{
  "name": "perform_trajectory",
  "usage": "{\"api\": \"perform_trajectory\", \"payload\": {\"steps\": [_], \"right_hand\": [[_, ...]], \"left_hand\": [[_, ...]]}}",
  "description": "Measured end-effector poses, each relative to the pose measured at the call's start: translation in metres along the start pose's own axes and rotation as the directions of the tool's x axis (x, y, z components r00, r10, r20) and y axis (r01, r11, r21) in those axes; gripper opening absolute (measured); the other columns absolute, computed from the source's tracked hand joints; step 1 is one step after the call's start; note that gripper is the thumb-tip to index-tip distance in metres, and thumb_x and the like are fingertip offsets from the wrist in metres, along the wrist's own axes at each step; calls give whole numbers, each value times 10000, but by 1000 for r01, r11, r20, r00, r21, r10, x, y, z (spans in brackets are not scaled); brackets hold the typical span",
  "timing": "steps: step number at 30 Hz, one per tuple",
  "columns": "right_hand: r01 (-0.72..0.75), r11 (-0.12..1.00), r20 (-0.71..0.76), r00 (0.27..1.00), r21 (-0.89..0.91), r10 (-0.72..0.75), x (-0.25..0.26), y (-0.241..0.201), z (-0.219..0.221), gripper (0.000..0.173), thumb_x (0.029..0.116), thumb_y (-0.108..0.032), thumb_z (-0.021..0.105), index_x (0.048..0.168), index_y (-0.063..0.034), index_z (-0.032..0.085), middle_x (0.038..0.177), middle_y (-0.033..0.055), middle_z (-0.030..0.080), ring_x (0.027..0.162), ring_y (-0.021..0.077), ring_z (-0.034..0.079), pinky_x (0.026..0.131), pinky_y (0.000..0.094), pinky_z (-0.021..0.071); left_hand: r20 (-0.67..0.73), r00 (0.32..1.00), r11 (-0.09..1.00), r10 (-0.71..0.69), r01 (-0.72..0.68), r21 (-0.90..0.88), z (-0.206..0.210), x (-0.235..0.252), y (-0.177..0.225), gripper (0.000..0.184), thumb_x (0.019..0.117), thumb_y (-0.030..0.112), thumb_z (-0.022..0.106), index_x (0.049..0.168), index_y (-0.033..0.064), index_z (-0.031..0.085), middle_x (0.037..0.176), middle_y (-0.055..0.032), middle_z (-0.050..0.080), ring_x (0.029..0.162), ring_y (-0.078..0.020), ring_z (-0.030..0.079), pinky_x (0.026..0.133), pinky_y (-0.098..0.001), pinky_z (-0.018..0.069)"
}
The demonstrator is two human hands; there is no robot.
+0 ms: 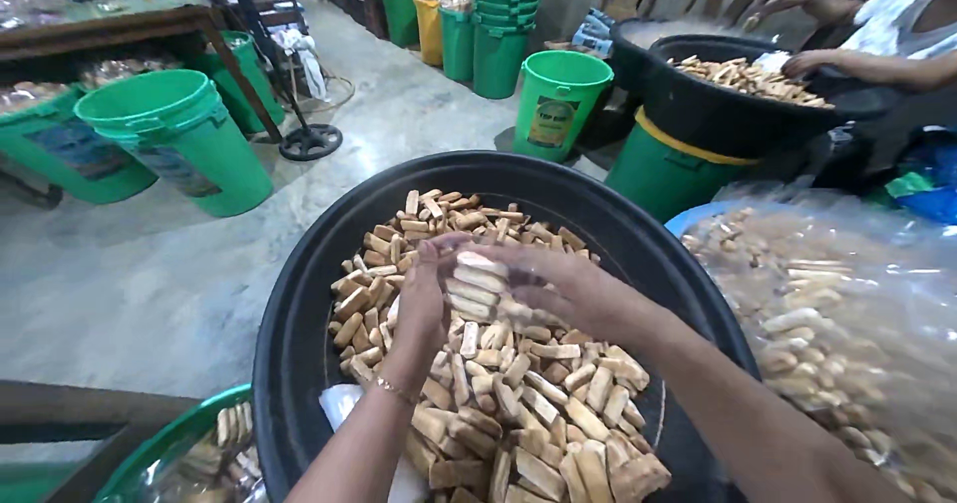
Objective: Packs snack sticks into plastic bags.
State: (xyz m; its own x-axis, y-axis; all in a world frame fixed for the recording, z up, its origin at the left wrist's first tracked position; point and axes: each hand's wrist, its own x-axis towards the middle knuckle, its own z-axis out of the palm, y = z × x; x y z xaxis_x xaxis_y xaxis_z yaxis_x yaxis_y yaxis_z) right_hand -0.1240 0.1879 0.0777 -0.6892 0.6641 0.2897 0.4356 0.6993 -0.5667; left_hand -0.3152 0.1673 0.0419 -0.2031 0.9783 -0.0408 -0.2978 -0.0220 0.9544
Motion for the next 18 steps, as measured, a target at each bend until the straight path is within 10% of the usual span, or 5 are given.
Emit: {"api": "perform_trajectory", "payload": {"steps": [5, 9, 13, 18], "right_hand": [[42, 998, -101, 994, -43, -46, 37, -9, 15, 351, 1043, -80, 519, 1362, -98, 665, 1209, 118, 735, 1006, 260, 733, 881, 469, 579], [-214, 957, -115, 964, 195, 239, 69, 34, 44, 272, 1052, -70, 503, 1284, -39, 642, 906, 124, 665, 728, 196, 628, 689, 380, 549], [-487, 811, 333, 744, -326, 580, 87, 77, 97, 496, 978, -47, 589, 1463, -23, 489, 1412, 280, 539, 1289, 459, 550, 1046, 627, 452], [-441, 784, 355, 716, -437, 601, 81, 87, 126, 502, 994, 21, 540, 1489, 8, 460, 1482, 313, 454, 1347, 491, 487, 1073, 605, 436]], "left_hand": [[42, 992, 991, 120, -117, -69, -14, 7, 1, 247, 1093, 125, 374, 1138, 62, 609, 868, 2, 707, 773, -82, 703, 740, -267, 610], [-240, 967, 979, 80, -121, -162, -42, 28, 7, 323, 1118, 245, 362, 1200, 50, 606, 870, -41, 709, 735, -108, 705, 673, -264, 606], [-342, 940, 948, 5, -113, -297, -53, 38, 12, 294, 1110, 278, 388, 1201, 85, 591, 887, -48, 688, 729, -127, 692, 647, -280, 602], [-298, 953, 961, -50, -36, -274, -43, 39, 9, 314, 1116, 242, 362, 1195, 38, 587, 837, -67, 677, 709, -136, 693, 649, -281, 602]]}}
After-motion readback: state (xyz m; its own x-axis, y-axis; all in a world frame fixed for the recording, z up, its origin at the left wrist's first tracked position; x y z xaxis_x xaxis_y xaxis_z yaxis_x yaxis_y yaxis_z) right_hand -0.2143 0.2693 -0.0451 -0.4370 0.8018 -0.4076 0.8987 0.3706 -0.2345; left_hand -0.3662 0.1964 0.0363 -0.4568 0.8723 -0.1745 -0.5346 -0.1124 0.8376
